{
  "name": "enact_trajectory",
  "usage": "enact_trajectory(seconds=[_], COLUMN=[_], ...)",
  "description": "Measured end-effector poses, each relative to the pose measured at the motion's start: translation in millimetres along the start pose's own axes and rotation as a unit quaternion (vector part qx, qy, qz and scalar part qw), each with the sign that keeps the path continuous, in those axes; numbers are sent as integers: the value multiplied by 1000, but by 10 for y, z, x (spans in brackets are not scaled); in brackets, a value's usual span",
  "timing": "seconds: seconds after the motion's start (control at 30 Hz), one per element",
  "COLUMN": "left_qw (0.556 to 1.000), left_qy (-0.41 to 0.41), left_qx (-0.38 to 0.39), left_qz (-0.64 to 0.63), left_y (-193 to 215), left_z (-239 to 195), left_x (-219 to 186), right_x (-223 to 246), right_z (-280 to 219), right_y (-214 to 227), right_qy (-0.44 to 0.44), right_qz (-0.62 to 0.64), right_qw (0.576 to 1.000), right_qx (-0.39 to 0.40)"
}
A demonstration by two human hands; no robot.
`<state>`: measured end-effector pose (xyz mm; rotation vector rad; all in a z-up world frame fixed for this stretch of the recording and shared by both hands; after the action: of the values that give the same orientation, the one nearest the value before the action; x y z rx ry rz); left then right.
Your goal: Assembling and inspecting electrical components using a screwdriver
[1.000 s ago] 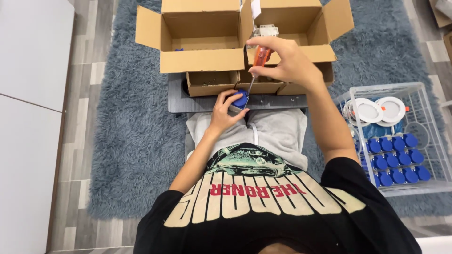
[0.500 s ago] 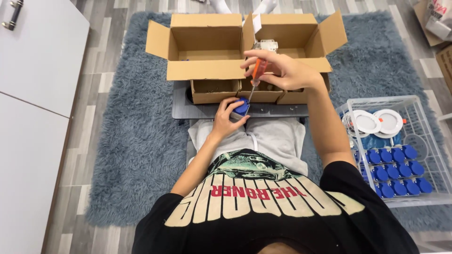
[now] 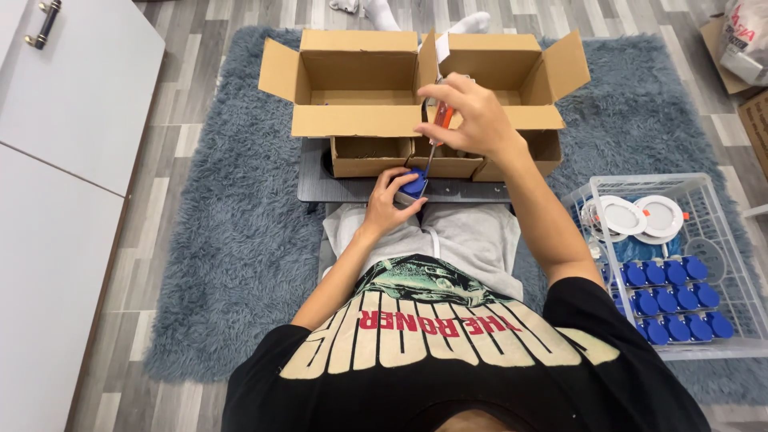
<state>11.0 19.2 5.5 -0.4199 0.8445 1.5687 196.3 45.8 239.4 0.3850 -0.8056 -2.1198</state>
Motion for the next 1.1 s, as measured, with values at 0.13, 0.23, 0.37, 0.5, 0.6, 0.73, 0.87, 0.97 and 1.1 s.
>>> enact_trajectory(seconds=[0.13, 0.23, 0.37, 0.5, 0.6, 0.73, 0.87, 0.97, 1.1], left_qw=[1000, 1000, 1000, 1000, 1000, 1000, 1000, 1000, 1000], left_qy=[3, 4, 0, 6, 11, 11, 5, 7, 2], left_qx=[-3, 2, 6, 5, 8, 12, 11, 11, 10], left_qz=[3, 7, 12, 10, 6, 5, 3, -9, -12], left_y=[-8, -39, -84, -92, -71, -58, -56, -10, -10], left_z=[-28, -28, -73, -84, -92, -71, -57, -13, -27], left_x=[11, 107, 219, 248, 200, 157, 147, 51, 54], right_x=[-158, -279, -285, -147, -140, -99, -98, -146, -112], right_z=[-30, -82, -100, -39, -109, -132, -183, -231, -128], right_y=[-27, -26, 48, 78, -10, -16, 62, 80, 173], right_qy=[-28, -47, -65, -97, -59, -13, -44, -94, -75], right_qz=[254, 373, 357, 262, 154, 15, 75, 343, 355], right_qw=[953, 894, 905, 942, 981, 1000, 993, 913, 900], right_qx=[165, 242, 221, 185, 102, 23, 82, 199, 241])
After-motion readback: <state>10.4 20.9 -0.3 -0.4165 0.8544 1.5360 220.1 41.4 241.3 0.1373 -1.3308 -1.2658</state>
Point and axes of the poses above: each hand's wrist, its own z-axis towards the middle knuckle, its own y-axis out of the back of the hand, x = y × z, the point moved 3 cm from there along z, towards the middle knuckle, and after that the axes turned 8 degrees about -z, right-handed, at the moved point
